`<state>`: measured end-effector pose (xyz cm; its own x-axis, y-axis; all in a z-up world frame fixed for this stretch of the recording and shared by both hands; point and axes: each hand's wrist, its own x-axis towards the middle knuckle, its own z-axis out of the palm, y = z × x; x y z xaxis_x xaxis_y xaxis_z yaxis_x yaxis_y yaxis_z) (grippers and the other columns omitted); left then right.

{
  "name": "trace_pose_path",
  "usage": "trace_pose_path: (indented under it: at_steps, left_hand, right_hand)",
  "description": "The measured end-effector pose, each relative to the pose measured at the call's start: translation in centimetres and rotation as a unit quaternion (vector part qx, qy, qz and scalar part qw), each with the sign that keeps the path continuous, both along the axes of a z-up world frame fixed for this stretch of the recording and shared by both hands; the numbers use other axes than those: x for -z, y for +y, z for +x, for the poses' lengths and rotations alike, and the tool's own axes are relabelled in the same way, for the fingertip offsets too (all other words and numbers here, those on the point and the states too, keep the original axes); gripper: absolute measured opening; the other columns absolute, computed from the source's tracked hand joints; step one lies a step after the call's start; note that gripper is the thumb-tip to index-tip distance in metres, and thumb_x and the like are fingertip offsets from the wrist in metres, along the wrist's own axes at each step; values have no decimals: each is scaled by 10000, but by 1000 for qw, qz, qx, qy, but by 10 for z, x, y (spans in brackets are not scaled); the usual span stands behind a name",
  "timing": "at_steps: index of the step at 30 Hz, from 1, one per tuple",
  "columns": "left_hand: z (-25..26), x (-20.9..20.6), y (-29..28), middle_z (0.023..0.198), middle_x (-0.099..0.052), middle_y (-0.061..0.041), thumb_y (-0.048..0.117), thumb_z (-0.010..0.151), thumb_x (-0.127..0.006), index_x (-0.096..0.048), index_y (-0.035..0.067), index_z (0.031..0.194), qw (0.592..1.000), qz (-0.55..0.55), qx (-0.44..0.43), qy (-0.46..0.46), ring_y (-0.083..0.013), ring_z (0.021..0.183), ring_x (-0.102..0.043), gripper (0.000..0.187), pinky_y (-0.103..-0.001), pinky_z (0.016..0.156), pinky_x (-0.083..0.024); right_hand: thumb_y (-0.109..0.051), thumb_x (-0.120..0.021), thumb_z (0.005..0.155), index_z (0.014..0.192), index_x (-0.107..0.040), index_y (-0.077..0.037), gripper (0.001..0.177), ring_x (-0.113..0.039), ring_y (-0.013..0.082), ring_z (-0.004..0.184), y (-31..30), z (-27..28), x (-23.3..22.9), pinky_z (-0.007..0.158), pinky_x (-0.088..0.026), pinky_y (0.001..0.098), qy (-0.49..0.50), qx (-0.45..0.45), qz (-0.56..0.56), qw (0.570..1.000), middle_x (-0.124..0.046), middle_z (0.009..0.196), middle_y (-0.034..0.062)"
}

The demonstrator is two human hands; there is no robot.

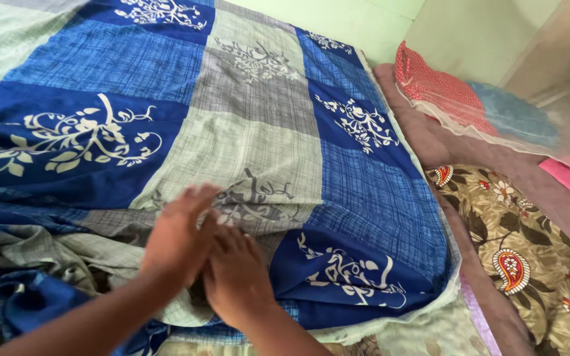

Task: The person folds a large blue and grey patterned bed sheet on a bed. They smooth the fabric with their hands, fold the sheet in half, and then roll it into a compact bundle.

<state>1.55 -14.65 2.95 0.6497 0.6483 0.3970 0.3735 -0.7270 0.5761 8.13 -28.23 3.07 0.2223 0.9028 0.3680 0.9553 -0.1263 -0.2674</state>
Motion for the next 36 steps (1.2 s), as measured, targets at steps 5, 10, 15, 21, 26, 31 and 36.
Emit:
trace_pose_path:
  at_steps: [5,10,15,21,26,31,36]
  left_hand:
    - [-39,-15,-31,1165,-617,-156,298,920,-639,-611,96,1208,978,49,202,-34,-369,1150,-587,353,-471,986,-461]
    - [-74,-15,-8,1011,-584,-105,479,917,-748,-632,111,988,891,117,427,102,-337,1029,-591,392,-478,874,-471]
    - [-60,-5,-5,974,-646,-78,253,874,-674,-679,107,964,937,53,328,107,-318,975,-640,172,-442,808,-540]
    - [-41,-4,1,994,-733,-89,275,880,-639,-730,168,1072,967,-57,196,149,-353,975,-691,238,-468,826,-544]
    - [-32,-7,8,1043,-757,-129,343,958,-582,-728,160,1085,959,-163,84,217,-368,1024,-693,266,-466,897,-535]
    - [-30,-12,5,1057,-751,-136,327,945,-613,-718,148,1094,967,-172,67,176,-382,1032,-684,256,-471,901,-539]
    - [-33,-34,-12,1067,-704,-98,154,761,-686,-691,116,1041,997,-10,76,-21,-367,1062,-640,283,-472,824,-524]
  right_hand:
    - [-219,-602,994,1115,-680,-50,223,-614,320,1154,-13,20,-17,992,-425,492,48,30,56,997,-670,1135,112]
    - [-151,-741,878,851,-730,-66,90,-639,268,903,-28,25,-32,829,-497,423,63,5,70,996,-636,872,68]
    - [-157,-775,867,839,-734,-80,92,-639,278,867,-33,24,-36,793,-505,422,71,-27,78,994,-633,839,59]
    - [-298,-830,851,848,-720,-79,245,-633,273,865,-35,17,-42,787,-507,418,78,-63,47,994,-610,839,59]
    - [-394,-880,704,930,-710,-50,446,-590,306,956,-34,14,-39,855,-468,461,18,-164,14,986,-589,917,96]
    - [-94,-715,911,863,-683,-135,70,-622,253,989,-33,20,-31,915,-487,411,31,-116,-42,992,-625,902,27]
    - [-72,-702,898,944,-643,-86,76,-662,292,898,-32,24,-50,874,-477,454,141,-59,15,988,-693,868,65]
